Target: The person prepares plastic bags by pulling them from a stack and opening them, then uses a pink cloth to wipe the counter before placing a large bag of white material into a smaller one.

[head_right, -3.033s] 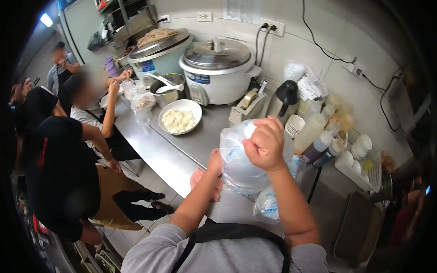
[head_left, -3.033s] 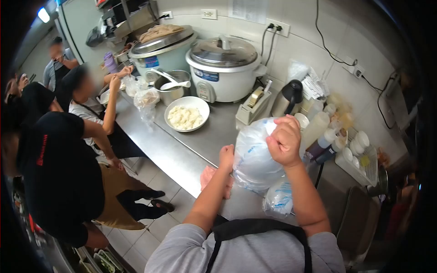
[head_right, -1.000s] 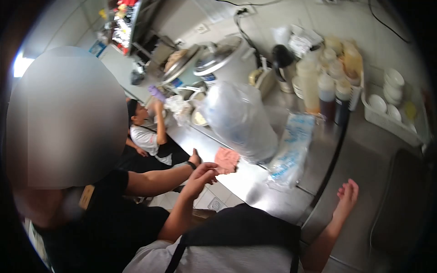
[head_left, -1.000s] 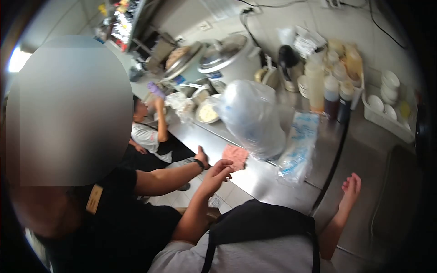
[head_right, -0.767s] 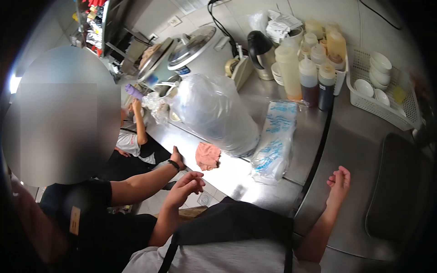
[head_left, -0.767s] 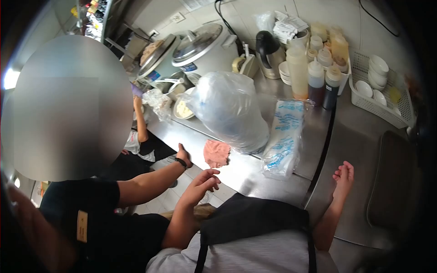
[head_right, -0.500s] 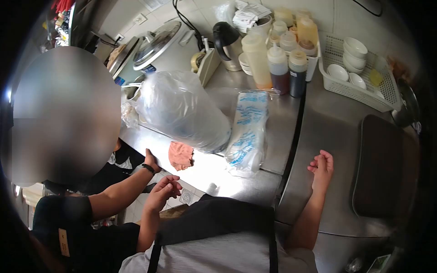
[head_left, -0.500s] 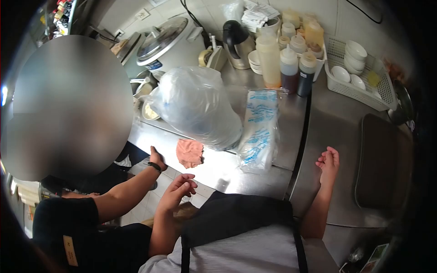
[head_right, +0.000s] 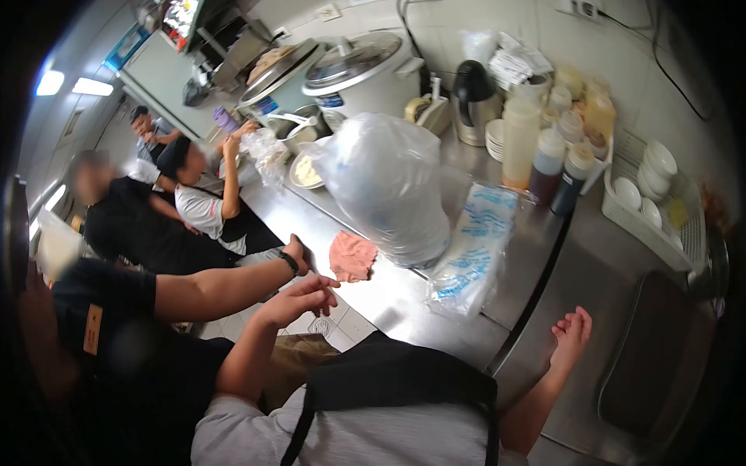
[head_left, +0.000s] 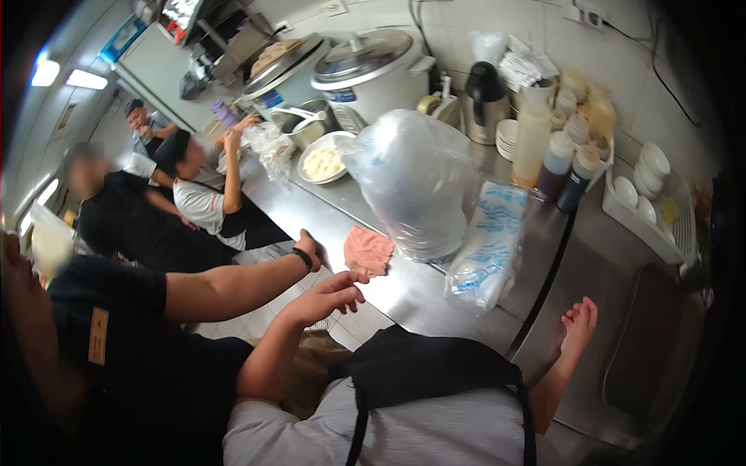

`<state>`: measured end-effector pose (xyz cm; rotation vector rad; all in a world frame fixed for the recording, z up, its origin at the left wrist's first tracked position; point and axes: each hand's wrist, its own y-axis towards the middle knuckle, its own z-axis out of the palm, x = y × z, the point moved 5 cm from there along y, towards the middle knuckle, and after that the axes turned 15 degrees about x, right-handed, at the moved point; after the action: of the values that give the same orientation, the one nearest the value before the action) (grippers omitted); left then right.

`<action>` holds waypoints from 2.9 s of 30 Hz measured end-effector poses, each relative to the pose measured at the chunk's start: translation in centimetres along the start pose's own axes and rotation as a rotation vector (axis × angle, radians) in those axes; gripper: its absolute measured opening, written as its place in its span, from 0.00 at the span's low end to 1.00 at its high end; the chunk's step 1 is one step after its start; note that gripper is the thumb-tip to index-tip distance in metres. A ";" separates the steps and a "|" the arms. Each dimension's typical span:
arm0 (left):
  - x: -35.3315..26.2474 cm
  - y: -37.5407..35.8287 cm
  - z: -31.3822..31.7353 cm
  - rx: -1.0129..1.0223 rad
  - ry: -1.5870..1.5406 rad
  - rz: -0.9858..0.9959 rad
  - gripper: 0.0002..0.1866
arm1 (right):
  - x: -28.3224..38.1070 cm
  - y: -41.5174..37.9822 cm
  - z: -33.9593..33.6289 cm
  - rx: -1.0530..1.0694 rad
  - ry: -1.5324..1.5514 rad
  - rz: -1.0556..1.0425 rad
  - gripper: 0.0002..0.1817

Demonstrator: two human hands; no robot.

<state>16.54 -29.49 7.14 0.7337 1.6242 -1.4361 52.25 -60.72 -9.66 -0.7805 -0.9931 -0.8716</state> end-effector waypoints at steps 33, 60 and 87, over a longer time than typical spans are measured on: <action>1.2 8.4 -2.6 -0.323 0.442 0.170 0.16 | 2.6 -3.7 14.2 0.579 -0.222 0.015 0.06; 1.5 15.4 9.1 0.012 0.733 0.558 0.28 | 0.7 -8.4 22.8 0.752 -1.031 -0.468 0.06; 0.4 24.5 5.9 0.072 0.927 0.399 0.28 | 18.3 -6.3 8.4 -0.232 0.062 -0.638 0.09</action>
<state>38.33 -30.98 -5.40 1.8330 1.9088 -0.8893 48.79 -60.81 11.15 -0.6262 -1.1154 -1.5735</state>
